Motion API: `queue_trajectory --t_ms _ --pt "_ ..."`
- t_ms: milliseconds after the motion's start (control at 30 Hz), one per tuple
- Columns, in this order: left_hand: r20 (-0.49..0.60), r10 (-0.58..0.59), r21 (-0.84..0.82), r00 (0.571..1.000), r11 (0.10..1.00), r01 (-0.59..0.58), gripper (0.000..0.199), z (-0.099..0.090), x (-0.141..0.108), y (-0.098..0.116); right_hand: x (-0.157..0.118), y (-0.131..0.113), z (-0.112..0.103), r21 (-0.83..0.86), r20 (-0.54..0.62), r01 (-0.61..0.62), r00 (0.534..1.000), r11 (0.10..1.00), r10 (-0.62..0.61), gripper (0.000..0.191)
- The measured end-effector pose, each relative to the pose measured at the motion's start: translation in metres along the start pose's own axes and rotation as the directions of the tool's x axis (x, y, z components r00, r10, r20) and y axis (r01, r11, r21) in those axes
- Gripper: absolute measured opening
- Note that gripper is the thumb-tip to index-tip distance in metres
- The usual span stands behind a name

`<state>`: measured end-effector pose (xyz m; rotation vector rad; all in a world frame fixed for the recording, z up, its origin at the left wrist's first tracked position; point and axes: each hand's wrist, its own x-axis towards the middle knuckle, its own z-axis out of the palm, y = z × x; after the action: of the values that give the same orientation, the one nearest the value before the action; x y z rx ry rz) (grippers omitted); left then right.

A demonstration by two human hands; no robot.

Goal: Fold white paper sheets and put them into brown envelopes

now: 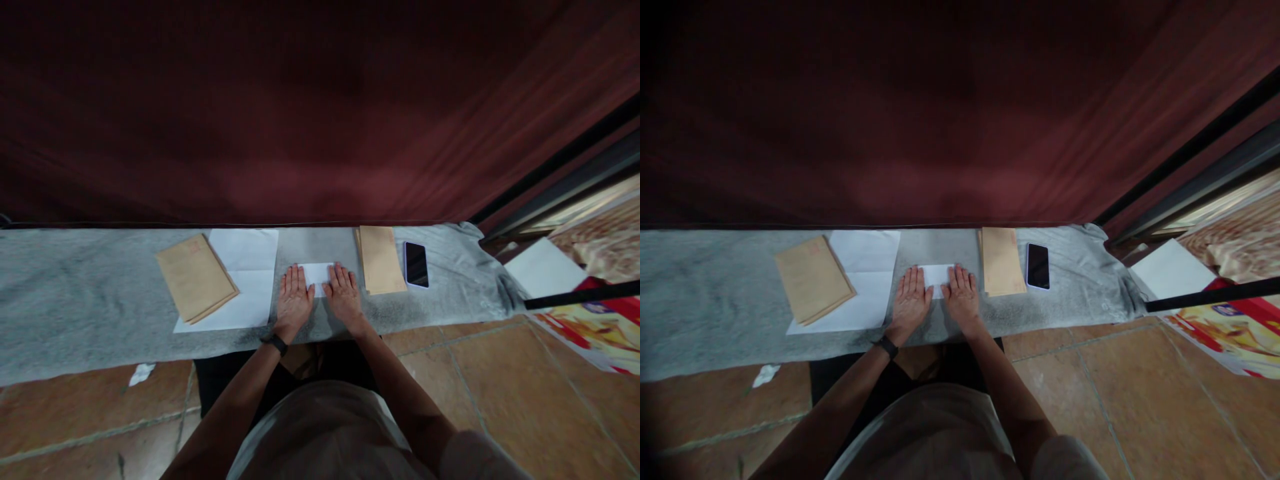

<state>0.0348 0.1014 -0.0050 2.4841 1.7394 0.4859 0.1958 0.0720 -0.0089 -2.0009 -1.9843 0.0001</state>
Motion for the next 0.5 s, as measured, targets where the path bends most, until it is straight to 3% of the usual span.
queue_trajectory --t_ms 367,500 --pt "-0.054 -0.121 -0.039 0.991 0.992 0.119 0.064 -0.005 -0.004 0.008 -0.002 0.001 0.001 -0.002 -0.012 -0.007 1.0 1.0 0.007 0.06" --pt "-0.02 -0.004 -0.051 1.0 0.999 0.003 0.061 -0.007 -0.011 0.017 -0.002 0.001 0.001 0.001 -0.003 -0.006 1.0 1.0 0.006 0.061"
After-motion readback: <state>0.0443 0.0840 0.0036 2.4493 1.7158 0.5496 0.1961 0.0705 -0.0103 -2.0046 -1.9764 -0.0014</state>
